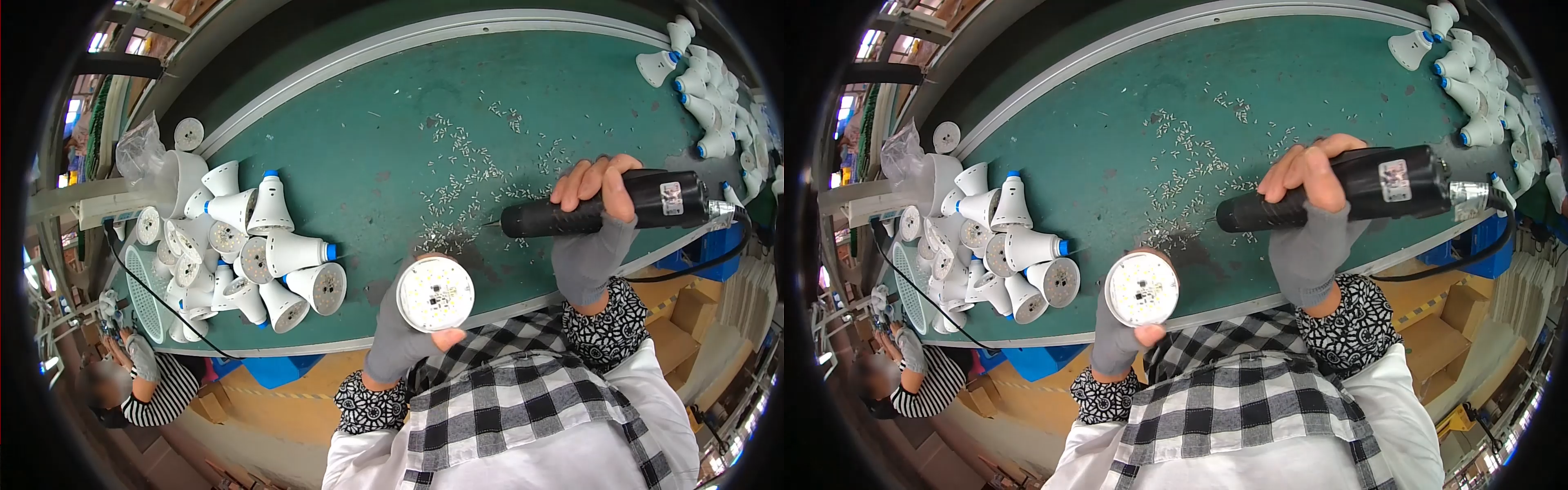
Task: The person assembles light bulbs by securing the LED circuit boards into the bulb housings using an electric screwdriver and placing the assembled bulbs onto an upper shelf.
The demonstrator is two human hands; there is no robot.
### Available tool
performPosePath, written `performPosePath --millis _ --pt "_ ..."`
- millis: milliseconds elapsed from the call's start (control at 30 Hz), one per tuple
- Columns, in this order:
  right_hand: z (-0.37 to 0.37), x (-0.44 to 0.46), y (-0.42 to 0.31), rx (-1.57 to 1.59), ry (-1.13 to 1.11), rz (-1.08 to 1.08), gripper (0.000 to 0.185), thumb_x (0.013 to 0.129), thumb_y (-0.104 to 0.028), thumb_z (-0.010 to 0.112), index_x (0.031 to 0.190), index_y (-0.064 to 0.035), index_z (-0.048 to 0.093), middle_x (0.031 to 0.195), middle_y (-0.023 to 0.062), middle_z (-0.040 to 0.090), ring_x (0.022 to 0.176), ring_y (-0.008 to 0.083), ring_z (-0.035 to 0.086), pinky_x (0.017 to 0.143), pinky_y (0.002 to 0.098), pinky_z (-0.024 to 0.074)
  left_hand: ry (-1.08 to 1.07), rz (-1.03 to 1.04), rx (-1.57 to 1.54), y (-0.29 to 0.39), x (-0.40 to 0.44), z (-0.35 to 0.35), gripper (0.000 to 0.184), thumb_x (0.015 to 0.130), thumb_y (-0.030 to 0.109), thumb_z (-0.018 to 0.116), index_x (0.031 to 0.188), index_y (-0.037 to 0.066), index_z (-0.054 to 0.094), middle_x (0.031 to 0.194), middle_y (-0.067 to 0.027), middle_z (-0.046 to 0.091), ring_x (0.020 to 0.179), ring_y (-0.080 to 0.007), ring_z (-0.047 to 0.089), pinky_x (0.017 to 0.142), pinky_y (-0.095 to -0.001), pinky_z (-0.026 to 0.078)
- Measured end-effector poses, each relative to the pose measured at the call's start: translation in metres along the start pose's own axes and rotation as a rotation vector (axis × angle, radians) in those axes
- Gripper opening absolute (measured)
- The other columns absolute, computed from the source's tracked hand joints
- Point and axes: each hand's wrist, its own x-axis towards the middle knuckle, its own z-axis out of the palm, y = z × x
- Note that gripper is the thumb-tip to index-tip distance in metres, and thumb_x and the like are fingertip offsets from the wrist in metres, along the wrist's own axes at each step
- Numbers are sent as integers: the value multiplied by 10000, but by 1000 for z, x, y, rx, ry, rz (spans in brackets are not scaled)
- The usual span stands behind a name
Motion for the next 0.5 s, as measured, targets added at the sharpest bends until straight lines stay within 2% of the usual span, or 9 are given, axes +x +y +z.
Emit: performPosePath --millis 33,133,167,267,300,400,500 --pt "0 2 -3 5 32 0 161 880 -153 553 838 -36 451 663 49 458 578 162 502 596 323 460 -48 30 59 5 3 0 725 634 231 839 1255 36 521 1244 -80 547 1095 -172 551 937 -318 452" --pt "-4 9 -17 106 109 108 155 902 -185 544 861 -53 475 698 36 458 616 152 487 622 319 447 -84 333 679 16 14 6 646 614 256 854 1171 69 584 1309 -103 499 1134 -241 530 938 -353 461" --pt "-9 11 -22 154 132 161 151 911 -195 543 876 -59 488 717 32 461 635 147 482 635 319 441 -123 337 779 15 15 7 616 596 277 857 1131 88 618 1385 -120 436 1186 -309 480 961 -397 447" --pt "-21 14 -29 287 153 238 151 925 -204 551 924 -59 510 763 30 470 673 139 464 659 316 427 -245 335 778 16 19 13 633 574 318 879 1099 54 643 1394 -146 421 1245 -310 471 1004 -403 429" --pt "-22 15 -31 315 178 249 148 925 -200 552 922 -59 508 756 29 467 666 140 462 657 317 428 -293 315 692 14 19 15 685 574 342 878 1138 50 623 1413 -149 407 1284 -322 445 1032 -415 407" --pt "-27 14 -32 423 215 285 146 927 -191 563 917 -58 502 734 28 455 650 144 457 652 317 431 -266 272 454 11 17 27 757 571 310 864 1229 75 572 1432 -136 406 1293 -308 418 1046 -414 387" --pt "-27 11 -31 479 274 300 152 928 -190 577 910 -60 499 717 27 443 637 145 451 646 315 432 -210 297 350 1 14 34 817 568 330 872 1262 45 548 1431 -137 400 1290 -296 433 1049 -399 376"
